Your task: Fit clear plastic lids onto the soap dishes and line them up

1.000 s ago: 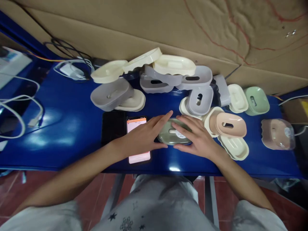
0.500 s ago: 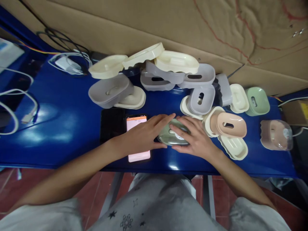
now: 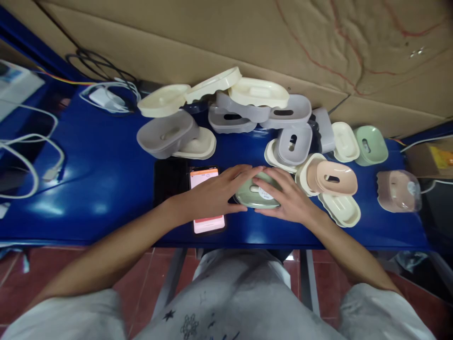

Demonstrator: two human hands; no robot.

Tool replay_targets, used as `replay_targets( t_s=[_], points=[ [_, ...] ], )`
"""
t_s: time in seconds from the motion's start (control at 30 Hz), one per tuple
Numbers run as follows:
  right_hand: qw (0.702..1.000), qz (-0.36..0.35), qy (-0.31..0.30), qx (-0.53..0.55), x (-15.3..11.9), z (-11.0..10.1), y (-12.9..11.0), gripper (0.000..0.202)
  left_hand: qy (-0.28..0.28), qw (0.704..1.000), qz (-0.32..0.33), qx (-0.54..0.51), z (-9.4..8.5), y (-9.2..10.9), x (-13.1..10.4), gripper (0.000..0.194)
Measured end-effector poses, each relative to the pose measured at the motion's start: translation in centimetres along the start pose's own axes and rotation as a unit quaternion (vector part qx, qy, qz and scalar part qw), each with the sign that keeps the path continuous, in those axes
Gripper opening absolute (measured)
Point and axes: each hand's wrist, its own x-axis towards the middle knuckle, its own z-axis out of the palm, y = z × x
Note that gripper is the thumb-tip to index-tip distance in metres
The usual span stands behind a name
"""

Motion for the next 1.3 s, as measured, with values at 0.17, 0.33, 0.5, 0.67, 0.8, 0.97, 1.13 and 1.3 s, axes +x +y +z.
replay_targets(
  t_s=[0.17,0.33,0.5,0.67,0.8,0.97,1.13,1.3],
  points=[
    [0.997,0.06,0.04,-0.033,-1.8,-4.1,-1.2,0.088,0.061,0.996,0.068,-0.016,-0.6,0.9,0.2,0.105],
    [0.908,0.256,0.226,-0.242,-11.8,-10.4,2.4,0.099,0.102,0.988,0.099,0.055,-1.2,1.9,0.0,0.079],
    [0.808,0.434,0.235,-0.321,-22.2,-10.9,8.7,0.105,0.088,0.971,0.144,0.172,-0.9,2.3,0.1,0.04],
    [0.796,0.489,0.163,-0.318,-22.0,-9.1,10.4,0.097,0.075,0.965,0.146,0.204,-0.4,1.8,0.3,0.034],
    [0.789,0.509,0.123,-0.322,-20.0,-8.1,10.3,0.093,0.071,0.961,0.145,0.224,-0.3,1.2,0.5,0.029],
    [0.805,0.523,0.098,-0.262,-21.0,-8.0,11.1,0.101,0.045,0.955,0.143,0.257,-0.4,1.6,0.6,0.025],
    [0.842,0.441,0.183,-0.253,-19.7,-8.8,7.0,0.085,0.038,0.945,0.142,0.294,-0.6,1.9,0.7,0.022],
    [0.932,0.286,0.173,-0.143,-12.0,-5.1,-0.6,0.03,0.029,0.936,0.146,0.319,-0.7,1.7,0.7,0.022]
  ],
)
